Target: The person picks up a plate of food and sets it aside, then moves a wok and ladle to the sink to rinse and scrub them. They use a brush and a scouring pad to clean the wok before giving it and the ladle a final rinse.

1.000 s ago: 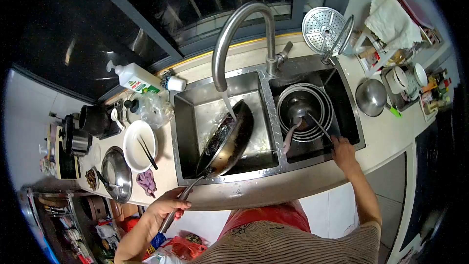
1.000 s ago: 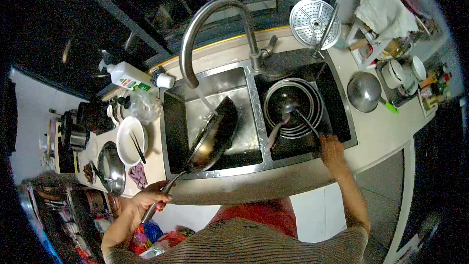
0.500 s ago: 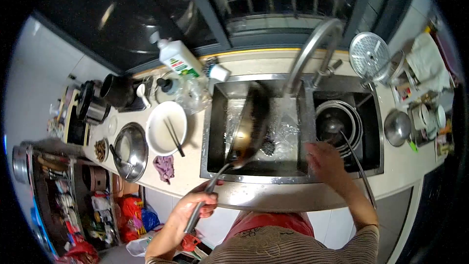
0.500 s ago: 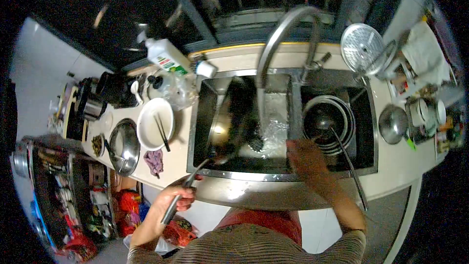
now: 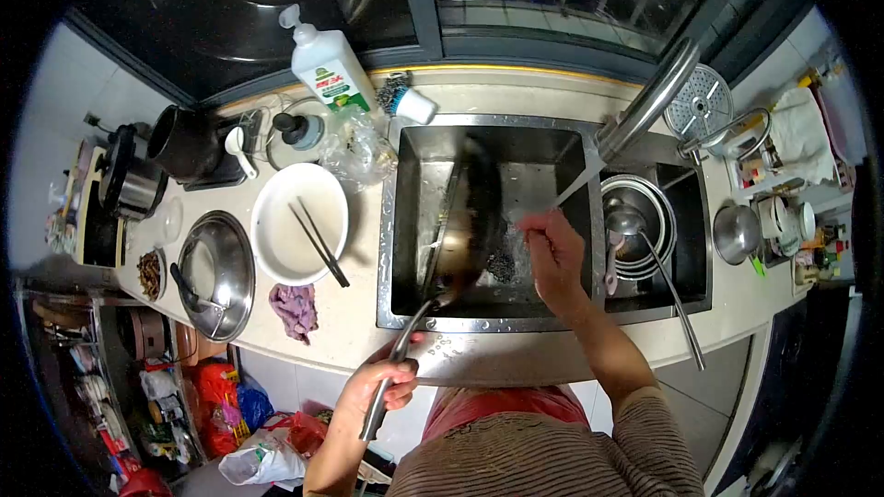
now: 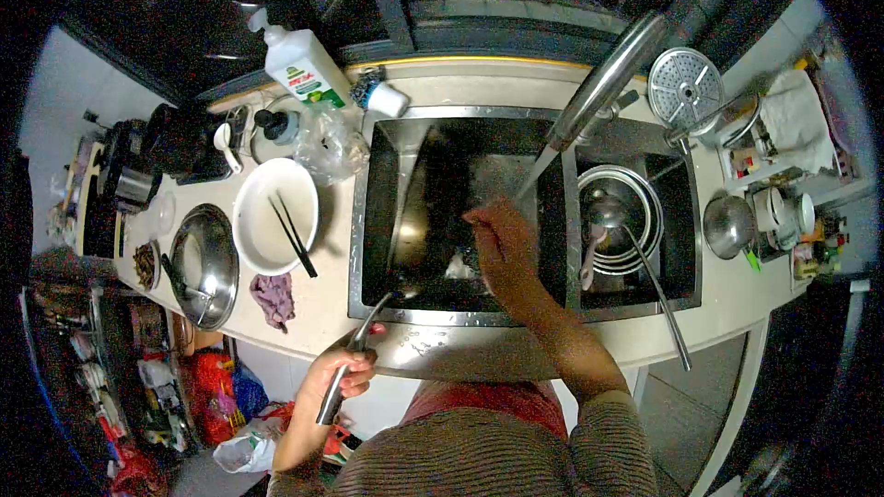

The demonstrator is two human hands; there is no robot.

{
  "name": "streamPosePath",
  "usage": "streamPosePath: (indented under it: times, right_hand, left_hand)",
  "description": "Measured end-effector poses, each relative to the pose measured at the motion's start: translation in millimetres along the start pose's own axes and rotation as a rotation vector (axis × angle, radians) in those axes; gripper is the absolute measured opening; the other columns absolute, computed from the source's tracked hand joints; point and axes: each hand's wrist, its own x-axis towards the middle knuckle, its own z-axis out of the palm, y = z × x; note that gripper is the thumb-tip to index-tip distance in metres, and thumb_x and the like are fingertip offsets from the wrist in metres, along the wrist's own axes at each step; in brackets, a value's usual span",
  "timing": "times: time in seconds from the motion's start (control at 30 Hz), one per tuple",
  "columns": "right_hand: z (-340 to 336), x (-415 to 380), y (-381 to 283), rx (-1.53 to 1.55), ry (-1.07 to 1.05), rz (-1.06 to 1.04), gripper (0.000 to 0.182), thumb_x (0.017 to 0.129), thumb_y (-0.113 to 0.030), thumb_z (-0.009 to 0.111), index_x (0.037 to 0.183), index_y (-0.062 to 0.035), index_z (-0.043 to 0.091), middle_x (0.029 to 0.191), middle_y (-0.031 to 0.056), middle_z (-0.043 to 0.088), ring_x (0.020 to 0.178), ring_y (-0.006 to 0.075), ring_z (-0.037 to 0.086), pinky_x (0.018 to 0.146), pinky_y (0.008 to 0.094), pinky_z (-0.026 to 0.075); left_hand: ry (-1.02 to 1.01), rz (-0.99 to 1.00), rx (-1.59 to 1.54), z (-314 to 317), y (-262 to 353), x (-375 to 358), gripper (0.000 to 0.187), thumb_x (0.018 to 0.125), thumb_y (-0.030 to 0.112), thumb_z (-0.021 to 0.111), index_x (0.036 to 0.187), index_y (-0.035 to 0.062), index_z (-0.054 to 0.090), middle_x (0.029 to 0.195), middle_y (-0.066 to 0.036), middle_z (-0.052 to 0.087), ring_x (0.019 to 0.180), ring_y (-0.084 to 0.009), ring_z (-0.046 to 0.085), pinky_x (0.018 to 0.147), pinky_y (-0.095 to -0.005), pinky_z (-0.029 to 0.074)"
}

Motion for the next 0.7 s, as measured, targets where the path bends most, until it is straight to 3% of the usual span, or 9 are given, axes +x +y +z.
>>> streamPosePath:
  times: [0.07,0.17,0.27,0.37,0.47,0.57,0.7]
  right_hand:
    - [16.5,-17.5,60.8,-0.178,-0.048,0.137,0.021,0.075,0.001,0.046,0.092,-0.0031,0.058,0.082,0.0142,0.056,0.068,0.0209,0.055,0.058,0.028,0.044]
    - [53.4,-35.8,142.9,-0.69,-0.732,0.297,0.027,0.075,-0.002,0.047,0.099,-0.0058,0.057,0.097,0.0198,0.055,0.085,0.0292,0.057,0.07,0.0345,0.048]
    - [81.1,-44.8,158.5,-0.798,-0.931,0.044,0.035,0.074,-0.002,0.047,0.108,-0.0091,0.054,0.11,0.0222,0.049,0.097,0.0325,0.054,0.08,0.0391,0.047]
    - [120.7,-56.9,200.5,-0.783,-0.813,0.241,0.036,0.074,-0.003,0.048,0.11,-0.0109,0.052,0.106,0.0194,0.053,0.096,0.0316,0.054,0.08,0.0398,0.047]
    - [112.8,-61.2,222.5,-0.817,-0.874,0.126,0.032,0.071,-0.002,0.052,0.102,-0.0078,0.052,0.095,0.0168,0.056,0.089,0.0302,0.056,0.073,0.0383,0.048]
    - [57.2,-54.9,181.6,-0.226,-0.423,0.626,0.026,0.067,-0.002,0.056,0.093,-0.0048,0.05,0.084,0.0134,0.055,0.081,0.0257,0.056,0.065,0.034,0.046]
    - [4.3,-48.7,142.4,0.133,0.066,0.356,0.02,0.063,0.002,0.054,0.081,-0.0033,0.048,0.087,0.0136,0.052,0.081,0.0231,0.052,0.069,0.0316,0.042]
  left_hand:
    - [0.025,0.047,0.0,-2.6,-0.5,-4.5,0.052,0.074,0.0,0.052,0.123,0.0099,0.037,0.056,-0.001,0.037,0.037,-0.0084,0.035,0.031,-0.0216,0.028]
    - [0.047,0.072,-0.025,-3.4,0.7,-5.7,0.051,0.074,0.001,0.053,0.122,0.0092,0.037,0.056,-0.001,0.037,0.037,-0.0087,0.035,0.03,-0.0221,0.028]
    - [0.044,0.078,-0.062,2.1,1.3,-0.5,0.051,0.074,0.001,0.053,0.122,0.0084,0.037,0.056,-0.001,0.037,0.037,-0.0088,0.035,0.03,-0.0223,0.029]
    - [0.037,0.064,-0.063,7.4,1.8,3.3,0.049,0.076,0.002,0.052,0.123,0.0099,0.037,0.058,-0.001,0.037,0.038,-0.0086,0.035,0.031,-0.0221,0.029]
    - [0.003,0.043,-0.112,17.8,1.7,8.5,0.048,0.077,0.003,0.05,0.123,0.0111,0.037,0.06,-0.001,0.038,0.04,-0.0086,0.036,0.033,-0.022,0.03]
    - [-0.035,-0.002,-0.197,26.2,0.5,12.6,0.046,0.078,0.003,0.049,0.122,0.0114,0.038,0.062,-0.001,0.04,0.042,-0.0089,0.038,0.035,-0.0219,0.03]
    - [-0.022,-0.038,-0.254,49.1,-8.8,23.7,0.046,0.078,0.004,0.046,0.123,0.0095,0.038,0.06,-0.001,0.043,0.041,-0.0074,0.041,0.034,-0.0212,0.032]
